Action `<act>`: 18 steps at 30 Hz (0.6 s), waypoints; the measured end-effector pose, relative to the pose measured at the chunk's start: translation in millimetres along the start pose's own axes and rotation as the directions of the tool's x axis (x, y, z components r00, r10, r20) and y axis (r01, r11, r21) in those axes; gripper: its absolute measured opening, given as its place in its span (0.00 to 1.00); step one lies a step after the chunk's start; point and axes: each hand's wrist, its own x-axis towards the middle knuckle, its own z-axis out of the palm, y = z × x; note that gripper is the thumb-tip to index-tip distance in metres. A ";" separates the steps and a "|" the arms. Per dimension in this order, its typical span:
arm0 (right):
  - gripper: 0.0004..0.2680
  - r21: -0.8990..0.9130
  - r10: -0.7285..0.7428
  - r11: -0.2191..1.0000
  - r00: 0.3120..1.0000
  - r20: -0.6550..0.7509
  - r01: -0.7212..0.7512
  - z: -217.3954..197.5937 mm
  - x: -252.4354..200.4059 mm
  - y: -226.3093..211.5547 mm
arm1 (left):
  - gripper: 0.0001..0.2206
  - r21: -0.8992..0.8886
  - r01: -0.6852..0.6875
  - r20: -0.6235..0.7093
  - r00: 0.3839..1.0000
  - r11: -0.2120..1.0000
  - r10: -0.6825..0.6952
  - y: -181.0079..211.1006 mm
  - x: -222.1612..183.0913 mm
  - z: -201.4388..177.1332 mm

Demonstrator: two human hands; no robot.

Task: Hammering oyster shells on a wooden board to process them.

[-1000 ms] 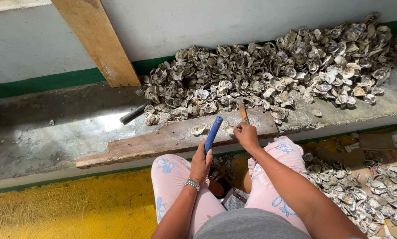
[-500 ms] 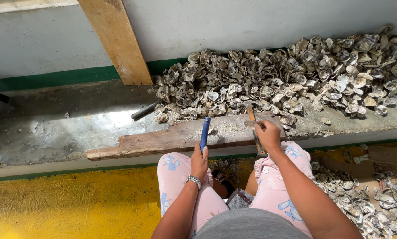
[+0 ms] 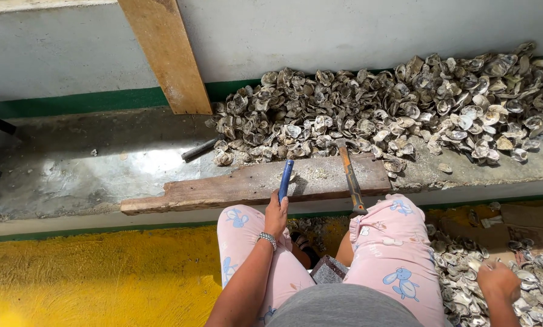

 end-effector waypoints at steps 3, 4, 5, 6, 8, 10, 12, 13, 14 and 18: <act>0.20 0.005 0.135 0.991 0.987 0.085 -0.136 -24.5 -26.6 -6.6 | 0.23 0.020 0.000 0.004 1.000 1.000 0.000 -0.9 1.0 1.3; 0.20 0.007 0.137 0.990 0.987 0.085 -0.138 -18.5 -16.3 -15.0 | 0.23 0.021 -0.002 0.005 1.000 1.000 0.002 -8.9 3.0 4.0; 0.22 0.047 0.104 0.993 0.990 0.092 -0.109 -12.5 -5.8 -23.4 | 0.22 0.020 -0.069 -0.017 0.997 0.997 0.069 -16.9 5.2 6.8; 0.25 0.088 0.070 0.993 0.993 0.097 -0.079 -6.3 5.0 -32.0 | 0.22 0.021 -0.134 -0.039 0.990 0.991 0.134 -25.1 7.2 9.7; 0.18 0.204 -0.146 0.967 0.989 -0.040 0.151 -32.9 -3.3 -99.7 | 0.22 0.026 -0.106 -0.017 0.994 0.994 0.106 -17.3 7.2 7.3; 0.13 0.281 -0.335 0.882 0.922 -0.195 0.379 -67.5 -29.4 -181.2 | 0.23 0.034 -0.075 0.006 0.997 0.997 0.075 -14.1 6.6 5.7; 0.10 0.514 -0.520 0.630 0.808 -0.278 0.583 -132.4 -81.8 -265.7 | 0.23 0.072 -0.079 0.023 0.997 0.994 0.078 -14.1 7.0 5.5; 0.10 0.515 -0.517 0.633 0.811 -0.274 0.578 -138.1 -96.6 -294.3 | 0.23 0.074 -0.077 0.027 0.997 0.994 0.075 -13.9 4.9 5.2; 0.10 0.505 -0.593 0.646 0.792 -0.141 0.573 -144.9 -109.5 -326.0 | 0.22 0.072 -0.071 0.033 0.997 0.995 0.068 -12.7 5.4 4.6; 0.23 0.224 -0.707 0.705 0.694 0.137 0.673 -125.3 -145.2 -408.4 | 0.23 0.081 -0.056 0.056 0.997 0.995 0.051 -9.7 4.8 1.8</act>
